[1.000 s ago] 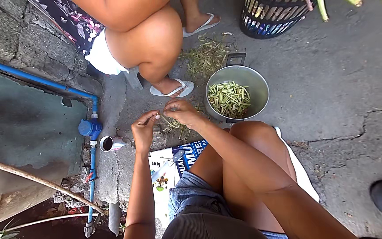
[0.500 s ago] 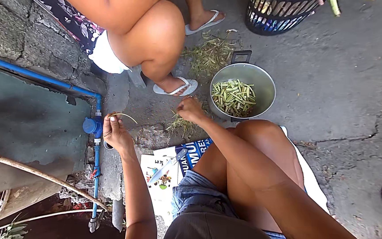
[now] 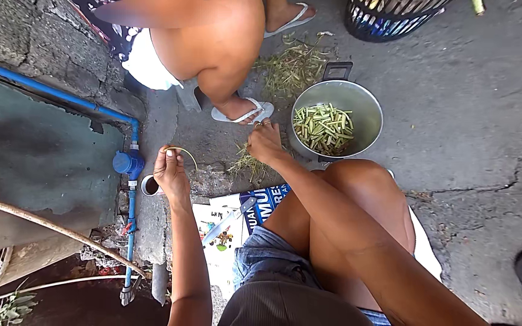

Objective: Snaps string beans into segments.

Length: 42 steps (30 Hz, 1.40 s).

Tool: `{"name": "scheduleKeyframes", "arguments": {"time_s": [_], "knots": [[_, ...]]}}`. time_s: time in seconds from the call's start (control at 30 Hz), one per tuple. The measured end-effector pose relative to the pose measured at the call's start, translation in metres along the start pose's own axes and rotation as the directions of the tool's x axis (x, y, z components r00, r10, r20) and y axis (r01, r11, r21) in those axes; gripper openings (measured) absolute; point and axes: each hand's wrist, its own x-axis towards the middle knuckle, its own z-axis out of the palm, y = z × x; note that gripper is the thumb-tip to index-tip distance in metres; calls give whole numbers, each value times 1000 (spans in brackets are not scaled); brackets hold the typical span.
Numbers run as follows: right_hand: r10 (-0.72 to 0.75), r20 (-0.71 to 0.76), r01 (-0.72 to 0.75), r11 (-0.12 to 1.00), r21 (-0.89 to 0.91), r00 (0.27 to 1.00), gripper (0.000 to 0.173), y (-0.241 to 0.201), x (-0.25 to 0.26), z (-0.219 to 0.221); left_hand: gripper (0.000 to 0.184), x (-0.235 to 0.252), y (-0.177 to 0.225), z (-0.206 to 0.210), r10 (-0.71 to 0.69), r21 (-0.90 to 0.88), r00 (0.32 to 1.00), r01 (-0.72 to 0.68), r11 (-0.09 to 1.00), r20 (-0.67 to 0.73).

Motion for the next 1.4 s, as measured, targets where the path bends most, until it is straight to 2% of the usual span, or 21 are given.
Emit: {"name": "scheduleKeyframes", "arguments": {"time_s": [0.07, 0.13, 0.23, 0.37, 0.47, 0.57, 0.73, 0.93, 1.17, 1.3, 1.4], "knots": [[-3, 58, -1, 997, 76, 998, 15, -3, -2, -3, 22, 0, -2, 1, -12, 4, 1000, 12, 1000, 12], [-10, 115, -11, 984, 180, 993, 31, -6, -6, -7, 21, 0, -3, 4, -21, 9, 1000, 21, 1000, 9], [-87, 28, 70, 921, 382, 996, 19, -8, -9, -4, 21, -1, -6, 7, -17, 4, 1000, 17, 1000, 8], [-202, -163, 254, 617, 745, 966, 14, -17, -19, -3, 20, -2, -9, 14, 10, 41, 1000, -10, 999, 1], [-239, -121, 227, 486, 844, 963, 13, -23, -32, -15, 18, -5, -12, 19, 60, 120, 998, -60, 991, 6], [-264, -102, 219, 467, 857, 959, 15, -26, -36, -16, 16, -8, -17, 24, 136, 184, 990, -141, 973, 35], [-281, -175, 292, 458, 840, 944, 9, -27, -33, 0, 14, -11, -20, 28, 242, 290, 967, -256, 922, 84], [-305, -183, 312, 452, 836, 935, 7, -26, -33, -1, 15, -12, -20, 31, 381, 355, 907, -421, 835, 180], [-303, -198, 330, 489, 807, 932, 9, -27, -34, -3, 14, -15, -18, 37, 424, 390, 872, -489, 781, 245], [-303, -224, 362, 548, 754, 926, 9, -25, -32, 0, 14, -16, -19, 38, 408, 381, 875, -482, 789, 261], [-302, -265, 394, 551, 736, 916, 9, -25, -31, 3, 15, -17, -19, 40, 363, 409, 894, -444, 797, 264]]}}
